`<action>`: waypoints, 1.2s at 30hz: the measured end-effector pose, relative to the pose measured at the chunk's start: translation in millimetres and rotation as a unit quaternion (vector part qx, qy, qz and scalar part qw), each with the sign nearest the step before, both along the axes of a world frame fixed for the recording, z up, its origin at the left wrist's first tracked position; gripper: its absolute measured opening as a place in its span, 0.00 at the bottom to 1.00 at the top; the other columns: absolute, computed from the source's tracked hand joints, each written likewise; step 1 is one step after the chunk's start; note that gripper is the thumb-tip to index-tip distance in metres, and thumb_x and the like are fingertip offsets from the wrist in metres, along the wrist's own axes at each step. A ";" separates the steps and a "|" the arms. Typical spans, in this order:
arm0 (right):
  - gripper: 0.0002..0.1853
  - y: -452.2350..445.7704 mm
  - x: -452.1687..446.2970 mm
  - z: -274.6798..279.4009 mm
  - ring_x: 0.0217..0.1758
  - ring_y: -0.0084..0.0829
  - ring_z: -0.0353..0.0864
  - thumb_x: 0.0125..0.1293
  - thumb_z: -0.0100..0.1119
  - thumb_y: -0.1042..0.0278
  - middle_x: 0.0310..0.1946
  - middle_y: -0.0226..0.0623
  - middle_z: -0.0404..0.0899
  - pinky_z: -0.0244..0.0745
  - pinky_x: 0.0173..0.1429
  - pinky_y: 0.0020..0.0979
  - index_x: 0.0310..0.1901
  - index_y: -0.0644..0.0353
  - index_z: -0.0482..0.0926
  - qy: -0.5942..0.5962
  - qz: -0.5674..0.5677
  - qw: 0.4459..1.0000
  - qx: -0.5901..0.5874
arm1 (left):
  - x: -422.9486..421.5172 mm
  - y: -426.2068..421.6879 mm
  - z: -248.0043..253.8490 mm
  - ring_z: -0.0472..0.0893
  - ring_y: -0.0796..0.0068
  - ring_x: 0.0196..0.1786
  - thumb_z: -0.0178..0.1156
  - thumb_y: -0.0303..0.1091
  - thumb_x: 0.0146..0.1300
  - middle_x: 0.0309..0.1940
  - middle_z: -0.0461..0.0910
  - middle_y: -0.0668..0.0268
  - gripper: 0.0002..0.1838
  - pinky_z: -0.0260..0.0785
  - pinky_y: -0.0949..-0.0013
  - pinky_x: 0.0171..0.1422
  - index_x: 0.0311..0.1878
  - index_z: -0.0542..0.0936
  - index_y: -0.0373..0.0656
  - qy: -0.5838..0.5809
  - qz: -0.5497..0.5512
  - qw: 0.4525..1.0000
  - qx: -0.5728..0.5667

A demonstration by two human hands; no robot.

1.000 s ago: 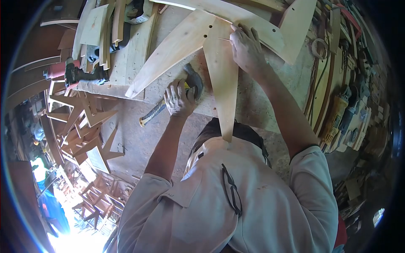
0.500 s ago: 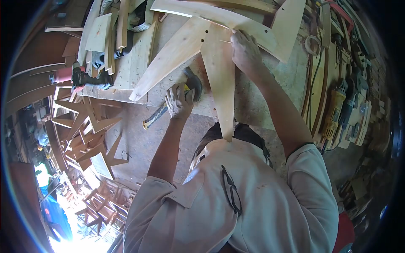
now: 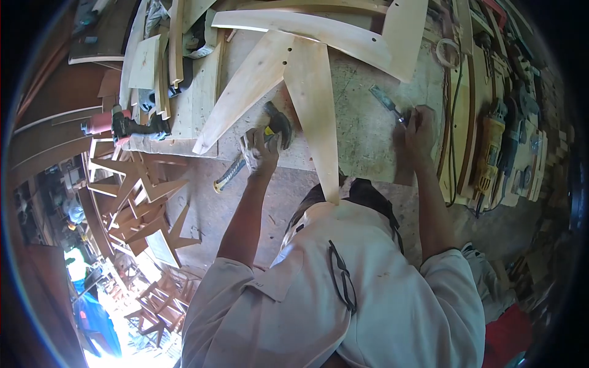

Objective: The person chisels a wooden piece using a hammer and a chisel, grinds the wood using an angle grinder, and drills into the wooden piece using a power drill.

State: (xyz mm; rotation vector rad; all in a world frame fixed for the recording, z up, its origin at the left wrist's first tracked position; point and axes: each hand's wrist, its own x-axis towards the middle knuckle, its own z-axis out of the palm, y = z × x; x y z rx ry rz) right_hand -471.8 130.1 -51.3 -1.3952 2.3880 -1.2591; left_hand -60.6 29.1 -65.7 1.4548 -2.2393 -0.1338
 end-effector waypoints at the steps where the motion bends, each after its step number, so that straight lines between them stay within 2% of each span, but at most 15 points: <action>1: 0.08 3.9 -2.5 -5.8 0.50 0.53 0.78 0.67 0.61 0.76 0.46 0.49 0.78 0.74 0.55 0.47 0.47 0.63 0.76 -0.010 -0.013 1.000 0.001 | 0.3 -0.6 -0.5 0.74 0.44 0.52 0.70 0.34 0.59 0.49 0.76 0.53 0.22 0.66 0.44 0.58 0.56 0.79 0.41 0.001 -0.003 1.000 -0.002; 4: 0.07 -6.1 8.9 15.7 0.48 0.52 0.78 0.67 0.61 0.76 0.44 0.49 0.78 0.74 0.52 0.48 0.46 0.63 0.76 -0.032 0.024 0.999 0.020 | -0.7 -0.6 -1.0 0.74 0.44 0.52 0.70 0.34 0.59 0.49 0.77 0.52 0.22 0.66 0.44 0.58 0.56 0.79 0.41 -0.003 0.002 1.000 0.000; 7: 0.07 -39.7 25.1 26.3 0.47 0.52 0.78 0.65 0.62 0.75 0.42 0.49 0.78 0.74 0.52 0.48 0.44 0.61 0.77 0.021 0.095 0.995 -0.017 | -4.3 0.8 1.9 0.74 0.44 0.52 0.69 0.35 0.59 0.49 0.77 0.52 0.22 0.66 0.44 0.58 0.55 0.79 0.41 -0.007 0.014 1.000 0.001; 9: 0.06 -79.1 44.6 44.5 0.47 0.51 0.78 0.63 0.63 0.76 0.41 0.47 0.78 0.73 0.54 0.49 0.41 0.60 0.79 0.062 0.107 0.991 -0.053 | -3.9 1.5 4.2 0.74 0.44 0.52 0.69 0.35 0.59 0.49 0.77 0.52 0.21 0.66 0.44 0.58 0.55 0.79 0.41 -0.010 0.016 1.000 -0.002; 11: 0.05 -118.6 59.2 52.9 0.48 0.49 0.78 0.60 0.64 0.77 0.39 0.44 0.79 0.71 0.56 0.48 0.38 0.59 0.79 0.095 0.120 0.977 -0.147 | -3.9 1.4 3.4 0.74 0.44 0.52 0.69 0.35 0.59 0.48 0.76 0.52 0.21 0.66 0.44 0.58 0.55 0.78 0.41 -0.008 0.011 1.000 -0.006; 14: 0.05 -167.5 74.2 51.0 0.49 0.48 0.79 0.57 0.64 0.78 0.39 0.42 0.81 0.71 0.57 0.47 0.35 0.59 0.81 0.109 0.131 0.969 -0.177 | -2.6 1.4 -0.3 0.74 0.44 0.51 0.69 0.35 0.58 0.48 0.76 0.52 0.21 0.66 0.43 0.57 0.55 0.78 0.41 -0.007 0.009 1.000 -0.007; 17: 0.05 -202.3 78.3 27.9 0.50 0.46 0.79 0.54 0.66 0.77 0.41 0.42 0.82 0.70 0.58 0.46 0.33 0.58 0.83 0.132 0.137 0.968 -0.163 | -2.5 1.5 -1.2 0.74 0.44 0.51 0.69 0.34 0.58 0.49 0.76 0.53 0.22 0.66 0.43 0.57 0.55 0.77 0.41 -0.004 0.008 1.000 -0.017; 21: 0.03 -216.6 75.8 19.6 0.45 0.44 0.81 0.53 0.68 0.75 0.35 0.38 0.83 0.73 0.52 0.44 0.31 0.58 0.83 0.169 0.137 0.966 -0.138 | -3.9 1.5 3.3 0.74 0.44 0.51 0.69 0.35 0.58 0.49 0.75 0.54 0.22 0.67 0.44 0.56 0.56 0.77 0.41 0.003 0.011 1.000 -0.008; 24: 0.03 -220.0 74.1 15.2 0.52 0.44 0.79 0.55 0.66 0.72 0.41 0.38 0.83 0.69 0.59 0.47 0.33 0.56 0.86 0.154 0.162 0.972 -0.072 | -4.2 2.5 3.2 0.74 0.45 0.51 0.69 0.35 0.58 0.49 0.76 0.54 0.22 0.67 0.45 0.57 0.56 0.78 0.41 0.001 0.018 1.000 -0.007; 36: 0.04 -224.2 76.3 14.0 0.54 0.44 0.79 0.53 0.67 0.73 0.41 0.37 0.84 0.68 0.61 0.46 0.32 0.54 0.87 0.148 0.145 0.977 -0.056 | -6.3 2.2 6.3 0.74 0.45 0.53 0.68 0.36 0.59 0.50 0.76 0.54 0.22 0.68 0.45 0.57 0.56 0.79 0.42 -0.005 0.031 1.000 0.006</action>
